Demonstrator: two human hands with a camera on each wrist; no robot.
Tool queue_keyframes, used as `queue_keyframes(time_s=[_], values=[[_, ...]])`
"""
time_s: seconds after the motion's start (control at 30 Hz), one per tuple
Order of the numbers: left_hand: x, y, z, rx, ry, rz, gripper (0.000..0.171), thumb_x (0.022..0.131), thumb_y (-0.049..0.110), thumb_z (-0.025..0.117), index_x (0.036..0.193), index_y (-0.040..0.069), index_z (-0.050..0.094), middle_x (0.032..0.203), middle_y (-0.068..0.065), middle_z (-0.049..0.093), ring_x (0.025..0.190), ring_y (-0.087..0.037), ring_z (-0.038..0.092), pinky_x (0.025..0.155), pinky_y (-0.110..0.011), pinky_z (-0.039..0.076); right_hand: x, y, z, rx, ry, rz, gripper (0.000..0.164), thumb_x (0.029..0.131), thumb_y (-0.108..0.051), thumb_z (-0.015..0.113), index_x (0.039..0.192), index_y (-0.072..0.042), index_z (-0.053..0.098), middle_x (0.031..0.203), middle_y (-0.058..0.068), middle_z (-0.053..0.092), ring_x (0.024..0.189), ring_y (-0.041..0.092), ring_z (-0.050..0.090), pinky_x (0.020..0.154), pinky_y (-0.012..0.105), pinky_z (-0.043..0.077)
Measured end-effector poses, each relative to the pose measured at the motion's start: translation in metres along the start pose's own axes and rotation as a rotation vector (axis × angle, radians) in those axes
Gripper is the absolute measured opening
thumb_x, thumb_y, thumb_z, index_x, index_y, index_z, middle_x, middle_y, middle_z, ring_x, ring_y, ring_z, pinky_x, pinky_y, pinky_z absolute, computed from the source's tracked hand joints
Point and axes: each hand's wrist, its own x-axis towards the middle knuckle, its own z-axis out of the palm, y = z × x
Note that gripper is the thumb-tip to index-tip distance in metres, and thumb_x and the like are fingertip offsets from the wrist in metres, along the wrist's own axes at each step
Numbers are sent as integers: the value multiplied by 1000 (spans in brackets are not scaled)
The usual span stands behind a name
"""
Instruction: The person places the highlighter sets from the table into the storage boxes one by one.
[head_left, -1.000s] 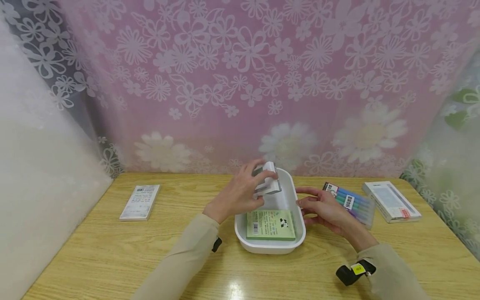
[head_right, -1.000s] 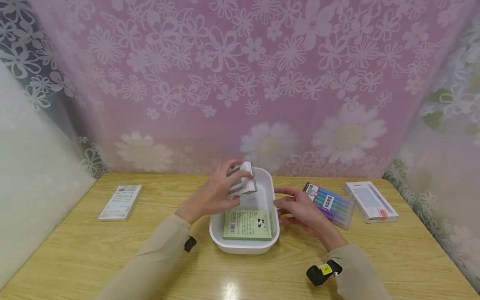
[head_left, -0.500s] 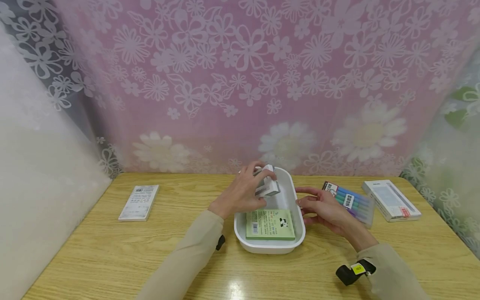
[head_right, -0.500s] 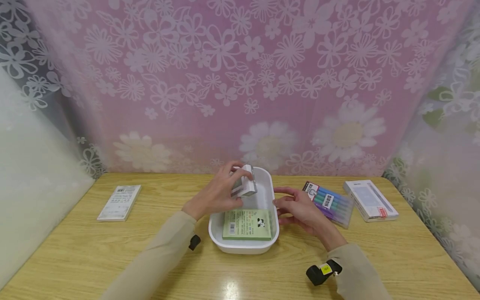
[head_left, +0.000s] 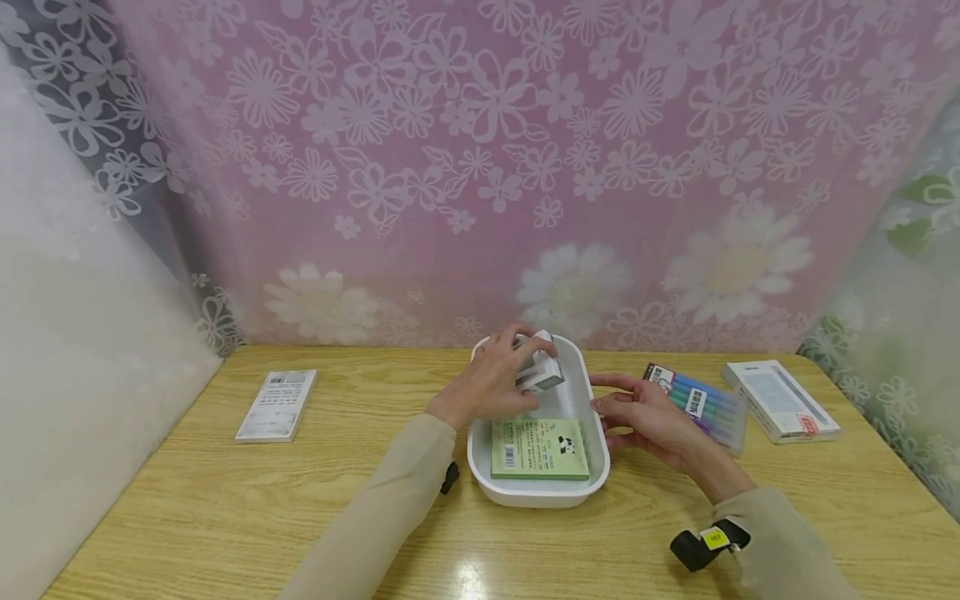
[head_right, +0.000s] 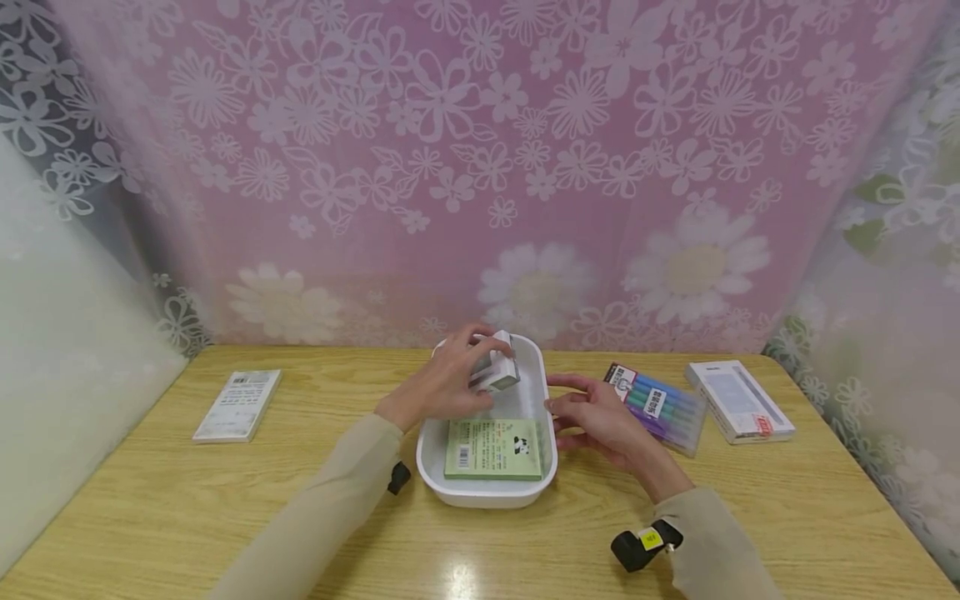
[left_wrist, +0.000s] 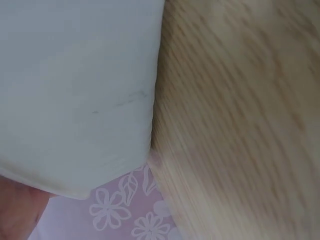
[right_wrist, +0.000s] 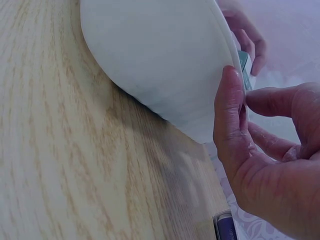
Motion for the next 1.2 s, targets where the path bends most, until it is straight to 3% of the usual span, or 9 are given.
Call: queue_keyframes(time_s=[0.3,0.47,0.67,0.8,1.0,1.2], values=[[7,6,1,64,-204,-48,47,91,34,66,134,43,51,149,-1,44,127,-27,46,104,-55,40,-2,-1,1,-2,-5,-7,65,103,-23,60,158,-5,30,111,5,72,91,17,72,73,30,62],[7,9,4,133,-263,-62,47,97,38,63,141,45,49,152,-2,42,129,-25,45,100,-53,41,-2,-1,3,-3,-5,-12,64,103,-23,60,158,-5,32,110,5,72,90,17,72,73,30,62],[4,11,4,197,-279,-45,48,99,36,61,146,45,49,154,-5,42,134,-27,44,101,-54,43,-1,0,3,-8,-11,-29,65,103,-23,60,158,-4,32,109,4,73,91,16,72,73,30,63],[1,12,4,203,-278,-32,40,101,34,62,140,40,57,147,-3,49,126,-24,48,101,-50,42,0,-1,4,-11,-5,-28,65,103,-23,61,158,-4,32,108,3,73,90,16,71,72,29,62],[-1,10,2,176,-268,-29,35,99,31,63,134,34,64,137,1,57,117,-20,51,97,-44,42,2,-2,5,-13,-2,-26,66,103,-23,62,158,-4,32,107,3,72,90,16,71,72,29,62],[-9,8,-3,118,-218,-19,40,98,32,62,138,31,63,137,2,59,119,-21,54,102,-47,44,1,0,6,-21,10,-31,64,103,-22,61,157,-3,33,105,1,73,88,15,71,71,29,62]])
